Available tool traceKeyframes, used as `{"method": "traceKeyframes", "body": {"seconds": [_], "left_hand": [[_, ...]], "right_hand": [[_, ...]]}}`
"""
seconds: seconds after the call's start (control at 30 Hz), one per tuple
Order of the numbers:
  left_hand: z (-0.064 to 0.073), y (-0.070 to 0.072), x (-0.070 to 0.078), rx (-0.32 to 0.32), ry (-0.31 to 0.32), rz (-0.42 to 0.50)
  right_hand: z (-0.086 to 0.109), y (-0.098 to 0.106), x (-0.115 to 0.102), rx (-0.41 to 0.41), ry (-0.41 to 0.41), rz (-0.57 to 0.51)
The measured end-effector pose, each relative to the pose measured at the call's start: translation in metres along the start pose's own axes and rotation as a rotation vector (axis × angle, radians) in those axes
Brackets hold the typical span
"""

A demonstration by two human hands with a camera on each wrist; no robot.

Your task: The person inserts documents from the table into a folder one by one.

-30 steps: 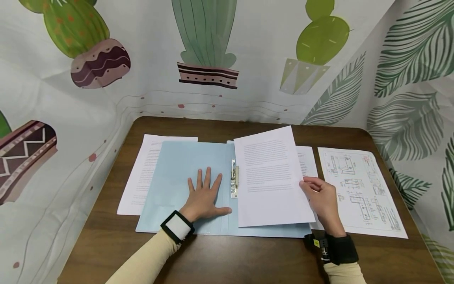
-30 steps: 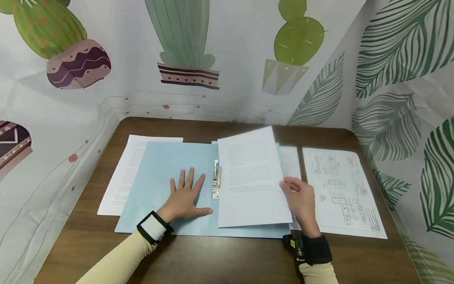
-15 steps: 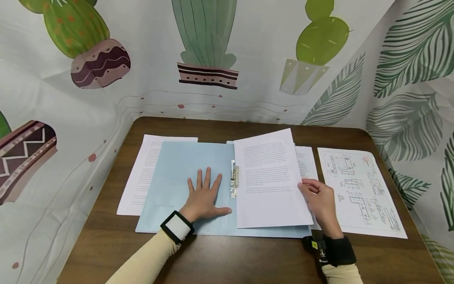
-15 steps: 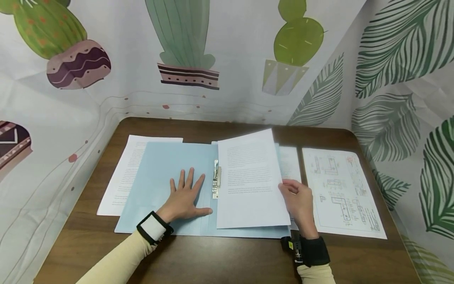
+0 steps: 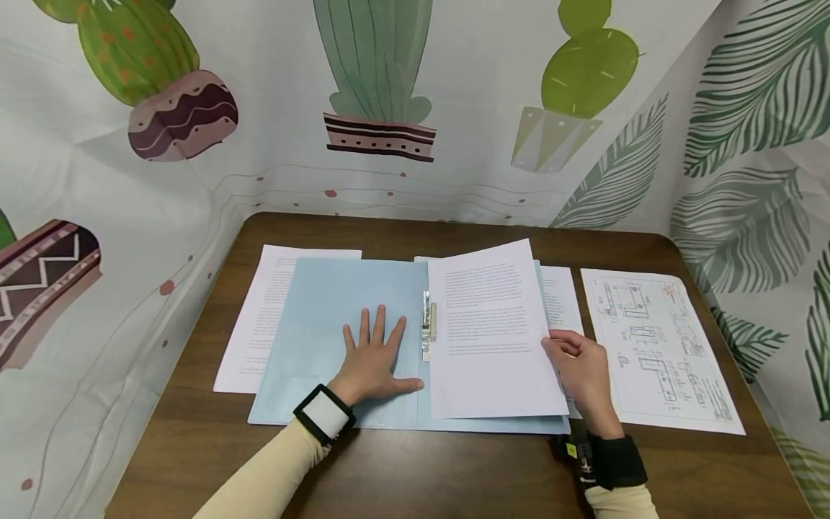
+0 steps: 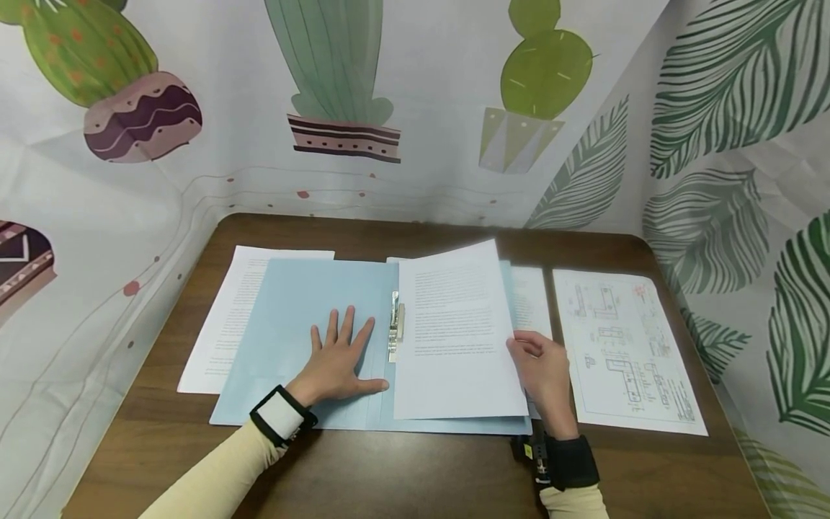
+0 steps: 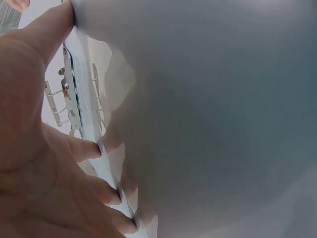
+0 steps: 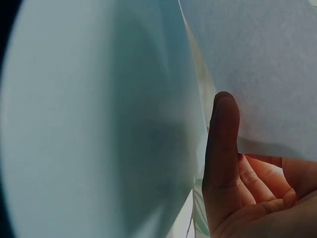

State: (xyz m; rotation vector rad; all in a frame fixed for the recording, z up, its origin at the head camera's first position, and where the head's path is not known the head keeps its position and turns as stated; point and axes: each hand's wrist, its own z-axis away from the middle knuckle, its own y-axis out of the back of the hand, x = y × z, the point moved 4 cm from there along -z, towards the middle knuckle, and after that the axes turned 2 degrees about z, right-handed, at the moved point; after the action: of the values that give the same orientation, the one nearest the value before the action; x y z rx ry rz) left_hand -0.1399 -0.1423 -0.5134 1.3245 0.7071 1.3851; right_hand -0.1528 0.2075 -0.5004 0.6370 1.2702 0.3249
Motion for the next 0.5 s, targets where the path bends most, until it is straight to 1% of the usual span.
{"method": "traceKeyframes", "body": {"seconds": [0.5], "left_hand": [[-0.0014,-0.0016,-0.0011,-0.01,0.008,-0.008]], "right_hand": [[0.006,-0.0027,0.0025,-0.024,-0.003,0.003]]}}
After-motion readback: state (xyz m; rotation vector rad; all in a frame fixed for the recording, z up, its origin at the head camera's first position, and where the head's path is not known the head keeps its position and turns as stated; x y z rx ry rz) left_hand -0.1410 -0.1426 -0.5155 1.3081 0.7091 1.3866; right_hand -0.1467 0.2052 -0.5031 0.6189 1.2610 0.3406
